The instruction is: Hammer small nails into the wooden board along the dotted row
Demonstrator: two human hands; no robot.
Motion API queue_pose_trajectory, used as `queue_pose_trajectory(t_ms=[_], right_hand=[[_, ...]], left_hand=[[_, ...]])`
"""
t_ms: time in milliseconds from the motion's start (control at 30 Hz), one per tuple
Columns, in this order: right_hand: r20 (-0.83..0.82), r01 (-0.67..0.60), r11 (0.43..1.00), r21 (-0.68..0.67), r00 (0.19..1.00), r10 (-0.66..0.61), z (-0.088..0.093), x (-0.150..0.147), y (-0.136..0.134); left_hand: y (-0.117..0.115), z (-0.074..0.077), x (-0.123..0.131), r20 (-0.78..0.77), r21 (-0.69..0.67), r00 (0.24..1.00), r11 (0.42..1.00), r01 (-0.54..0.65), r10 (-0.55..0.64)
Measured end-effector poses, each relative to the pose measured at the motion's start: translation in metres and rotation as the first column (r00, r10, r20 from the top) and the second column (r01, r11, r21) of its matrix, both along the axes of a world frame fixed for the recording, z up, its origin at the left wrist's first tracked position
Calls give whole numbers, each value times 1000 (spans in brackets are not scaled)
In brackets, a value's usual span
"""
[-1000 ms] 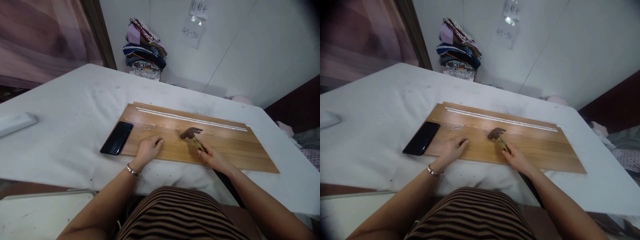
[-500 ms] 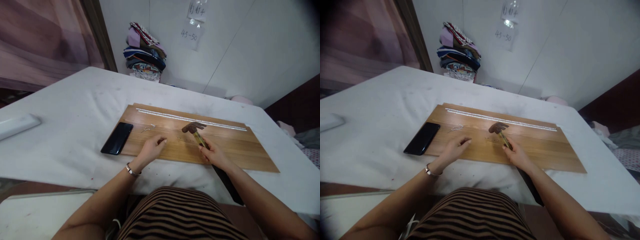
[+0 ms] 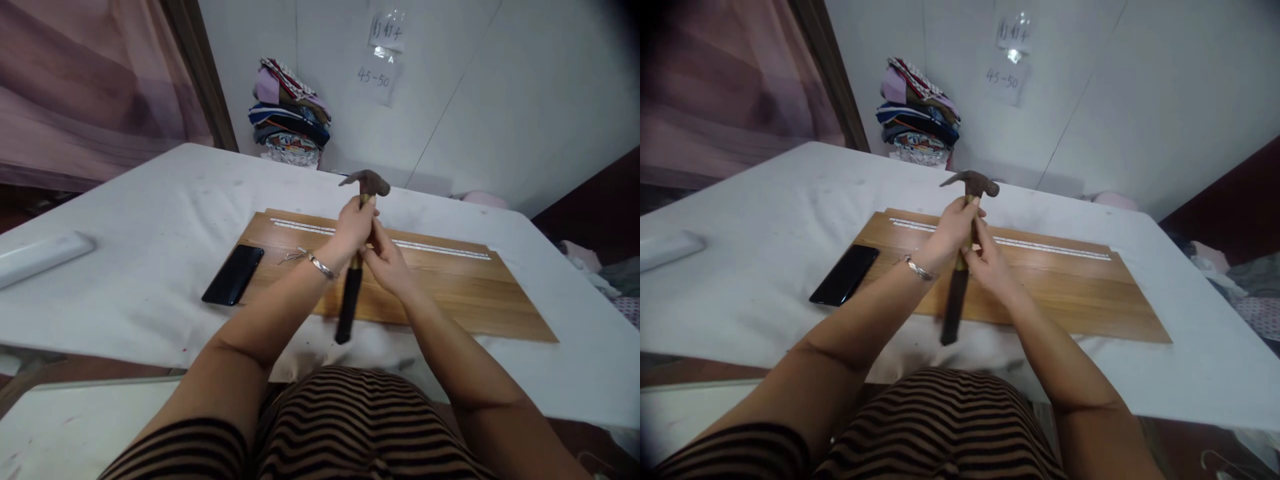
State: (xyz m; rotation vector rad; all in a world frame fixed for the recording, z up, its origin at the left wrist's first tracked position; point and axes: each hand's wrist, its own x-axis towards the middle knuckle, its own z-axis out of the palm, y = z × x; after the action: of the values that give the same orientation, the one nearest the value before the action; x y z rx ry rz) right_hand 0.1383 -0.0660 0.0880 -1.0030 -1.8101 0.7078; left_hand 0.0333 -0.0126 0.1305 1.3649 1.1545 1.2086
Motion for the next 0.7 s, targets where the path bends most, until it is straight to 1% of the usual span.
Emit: queue_pose_trajectory(t_ms=[67,100,167,200,233,300,367,400,467,500,567,633,700], right_hand=[[14,-50,998,-49,999,50,-3,14,-6],[16,-26,998,-61,1000,27,-8,27,-9],[-3,113,989,-93,993,-114,-23,61,-12],[-1,210,972,-108,977,-212,-34,80,-12],[20,314,943,-112,949,-314,-45,99,-11],[97,471,874,-122,882,-462,-66,133,-10],[139,535,834,-131,843,-519,-84,158,-9],[153,553,822,-135,831,-535,-90,166,-9],[145,568,808,-155,823,-550,-100,174,-8],[131,572,806,-154,820,-557,-104,175,-7],[86,593,795,-127,805,-587,-111,177,-4],[48,637,765,-93,770,-636,-120,179,-1],[33,674,733,-87,738,-674,-129,184,0]], left_hand=[[2,10,-15,-74,14,995,997,73,-72],[1,15,-25,-137,34,986,994,103,-98],[-7,19,-44,-277,67,954,988,141,-117],[-12,19,-53,-340,61,932,986,158,-129],[-17,16,-61,-397,32,904,982,186,-159],[-26,2,-71,-482,-49,846,972,231,-226],[-34,-17,-76,-534,-92,807,967,239,-250],[-37,-28,-77,-537,-107,802,964,245,-263],[-42,-45,-76,-552,-112,791,964,240,-261],[-45,-51,-75,-568,-99,784,966,239,-252],[-48,-57,-73,-613,-69,757,970,235,-226],[-50,-57,-73,-661,-42,723,972,233,-202],[-51,-57,-73,-687,-17,702,970,242,-187]])
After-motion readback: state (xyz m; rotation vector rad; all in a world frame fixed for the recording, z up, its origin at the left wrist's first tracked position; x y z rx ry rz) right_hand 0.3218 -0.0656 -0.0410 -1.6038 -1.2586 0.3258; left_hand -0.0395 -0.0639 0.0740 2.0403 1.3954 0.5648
